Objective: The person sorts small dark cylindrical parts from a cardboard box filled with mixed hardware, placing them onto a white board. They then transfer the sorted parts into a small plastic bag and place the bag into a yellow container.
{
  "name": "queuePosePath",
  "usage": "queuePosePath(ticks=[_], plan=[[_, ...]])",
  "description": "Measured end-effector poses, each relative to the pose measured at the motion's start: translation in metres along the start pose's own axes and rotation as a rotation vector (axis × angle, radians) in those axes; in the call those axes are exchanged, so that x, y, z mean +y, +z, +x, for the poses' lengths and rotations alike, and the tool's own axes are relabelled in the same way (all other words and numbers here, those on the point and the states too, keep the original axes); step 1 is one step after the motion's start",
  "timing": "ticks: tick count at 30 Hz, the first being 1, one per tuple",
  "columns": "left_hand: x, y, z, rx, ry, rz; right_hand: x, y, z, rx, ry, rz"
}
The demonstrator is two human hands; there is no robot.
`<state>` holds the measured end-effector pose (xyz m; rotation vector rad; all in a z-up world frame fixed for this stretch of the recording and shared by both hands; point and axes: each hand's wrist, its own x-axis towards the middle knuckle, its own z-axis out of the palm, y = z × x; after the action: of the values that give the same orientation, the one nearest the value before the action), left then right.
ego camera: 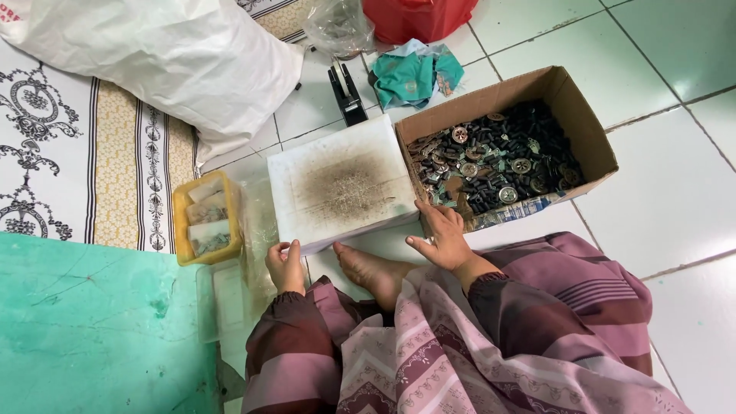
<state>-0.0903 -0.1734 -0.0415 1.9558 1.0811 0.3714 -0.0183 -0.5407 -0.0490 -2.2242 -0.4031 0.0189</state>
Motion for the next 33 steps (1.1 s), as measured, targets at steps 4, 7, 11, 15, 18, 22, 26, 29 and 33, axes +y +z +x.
queuePosePath(ticks=[4,7,11,15,18,22,26,29,33], plan=[[-0.007,-0.002,-0.006,-0.003,0.023,-0.014,-0.004,0.003,-0.007,0.025,-0.024,-0.018],[0.005,-0.005,-0.012,-0.011,0.053,0.0,-0.02,-0.005,-0.008,-0.007,-0.033,-0.143],[0.048,-0.004,-0.053,-0.114,0.094,0.195,-0.027,-0.007,-0.013,-0.174,-0.016,-0.346],[0.128,-0.016,-0.133,-0.29,0.284,0.36,-0.038,-0.034,-0.018,-0.483,0.0,-0.432],[0.101,-0.005,-0.154,-0.478,0.642,0.392,-0.048,-0.062,-0.024,-0.55,0.004,-0.502],[0.038,0.05,-0.175,-0.55,0.879,0.358,-0.045,-0.051,-0.035,-0.633,0.004,-0.593],[0.005,0.083,-0.198,-0.804,1.003,0.46,-0.038,-0.017,-0.063,-0.635,-0.108,-0.625],[0.02,0.06,-0.195,-1.014,0.839,0.531,-0.065,-0.019,-0.068,-0.622,-0.173,-0.64],[0.036,0.015,-0.168,-1.071,0.774,0.501,-0.071,-0.038,-0.054,-0.643,-0.056,-0.576]])
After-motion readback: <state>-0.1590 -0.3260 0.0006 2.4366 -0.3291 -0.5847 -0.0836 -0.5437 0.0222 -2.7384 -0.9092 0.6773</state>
